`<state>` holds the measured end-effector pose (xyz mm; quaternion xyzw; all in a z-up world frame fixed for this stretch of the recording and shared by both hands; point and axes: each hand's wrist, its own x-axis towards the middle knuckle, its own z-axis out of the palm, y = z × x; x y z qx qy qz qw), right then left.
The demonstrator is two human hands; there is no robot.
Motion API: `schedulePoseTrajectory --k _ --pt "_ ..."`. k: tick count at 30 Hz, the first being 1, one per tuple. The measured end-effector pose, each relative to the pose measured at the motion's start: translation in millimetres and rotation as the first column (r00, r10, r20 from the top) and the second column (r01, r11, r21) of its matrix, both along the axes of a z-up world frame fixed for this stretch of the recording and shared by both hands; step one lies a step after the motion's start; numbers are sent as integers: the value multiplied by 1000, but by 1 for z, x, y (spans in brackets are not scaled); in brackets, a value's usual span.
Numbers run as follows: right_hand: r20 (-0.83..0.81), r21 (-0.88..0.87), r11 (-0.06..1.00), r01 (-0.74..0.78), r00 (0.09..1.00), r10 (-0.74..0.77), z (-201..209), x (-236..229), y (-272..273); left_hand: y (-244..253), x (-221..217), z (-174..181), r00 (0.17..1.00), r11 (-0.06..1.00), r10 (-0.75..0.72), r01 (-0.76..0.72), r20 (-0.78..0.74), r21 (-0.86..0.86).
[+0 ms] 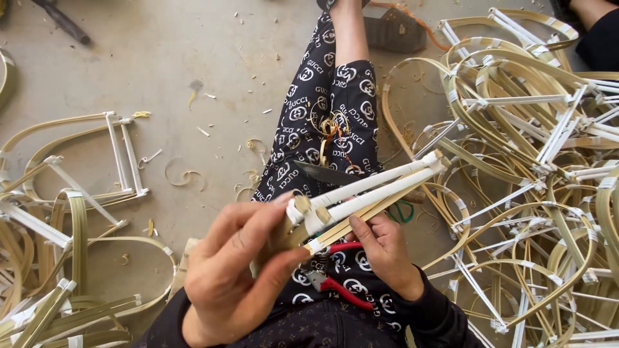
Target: Assembling and binding curved bamboo or rattan pieces into frames using wire and hand tools.
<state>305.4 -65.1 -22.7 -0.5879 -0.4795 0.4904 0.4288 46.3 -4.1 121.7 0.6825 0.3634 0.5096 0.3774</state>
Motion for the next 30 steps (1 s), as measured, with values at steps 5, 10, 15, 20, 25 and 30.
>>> schedulePoseTrajectory --k 5,10,15,20,25,30 --pt "-35 -1 1000 -1 999 0 6 -6 4 -9 12 1 999 1000 17 -18 28 17" --pt "-67 22 1000 -14 998 15 5 -2 -2 2 20 -5 993 992 111 -109 -36 56" --pt "112 160 930 -330 942 315 52 -4 -19 55 -7 -59 908 904 398 -365 -130 222" --pt "620 -6 783 -622 612 491 45 -16 -25 73 -23 -115 909 906 287 -155 303 -393" --pt "815 -124 778 -616 384 434 11 -35 -36 60 -24 -142 885 675 282 91 371 -732" --pt "710 -127 815 -565 522 473 6 -29 -31 36 -20 -178 672 657 206 444 711 -610"
